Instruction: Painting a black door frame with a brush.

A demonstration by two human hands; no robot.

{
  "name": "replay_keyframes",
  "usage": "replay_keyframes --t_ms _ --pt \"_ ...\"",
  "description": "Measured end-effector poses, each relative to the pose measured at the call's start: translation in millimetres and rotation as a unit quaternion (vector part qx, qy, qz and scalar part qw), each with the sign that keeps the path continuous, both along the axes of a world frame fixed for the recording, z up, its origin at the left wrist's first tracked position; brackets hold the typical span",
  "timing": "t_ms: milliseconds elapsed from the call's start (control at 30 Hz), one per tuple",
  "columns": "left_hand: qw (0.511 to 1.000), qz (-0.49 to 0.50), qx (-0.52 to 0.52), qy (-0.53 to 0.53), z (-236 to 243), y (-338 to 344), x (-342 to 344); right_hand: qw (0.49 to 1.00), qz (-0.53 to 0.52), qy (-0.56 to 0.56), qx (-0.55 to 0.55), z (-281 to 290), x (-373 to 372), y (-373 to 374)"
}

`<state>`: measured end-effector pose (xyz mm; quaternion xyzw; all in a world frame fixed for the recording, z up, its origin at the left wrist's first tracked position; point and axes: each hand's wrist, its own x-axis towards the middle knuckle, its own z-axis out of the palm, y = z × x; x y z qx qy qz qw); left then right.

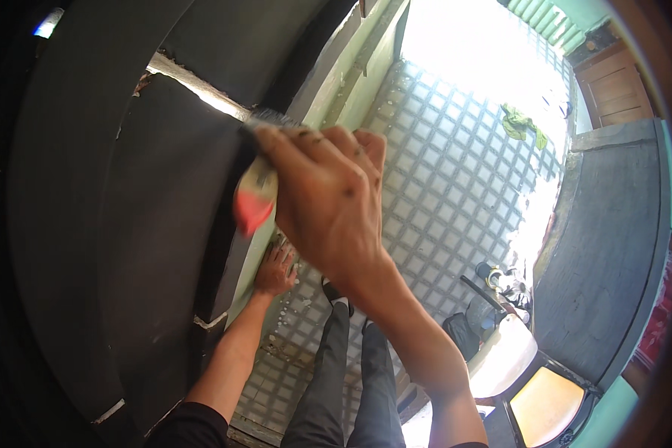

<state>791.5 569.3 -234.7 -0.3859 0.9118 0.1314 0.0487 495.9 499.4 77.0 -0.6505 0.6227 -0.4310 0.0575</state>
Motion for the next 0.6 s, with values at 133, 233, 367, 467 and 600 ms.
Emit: replay_keyframes --t_ms 133,233,367,467,600 --pt "0.991 -0.002 -0.137 -0.005 -15 4 17 0.998 0.064 0.005 0.006 -27 50 14" --pt "0.996 0.027 -0.068 0.059 -12 8 -2 0.987 0.156 -0.025 0.017 -28 59 49" --pt "0.981 0.082 0.055 0.164 14 -4 -10 0.977 0.186 -0.071 0.076 -12 28 38" --pt "0.99 0.046 0.039 0.128 4 1 -18 0.999 -0.016 -0.035 -0.012 -18 -14 -1" --pt "0.998 -0.001 -0.024 0.064 -13 3 7 0.999 0.03 0.018 -0.016 -33 34 2"
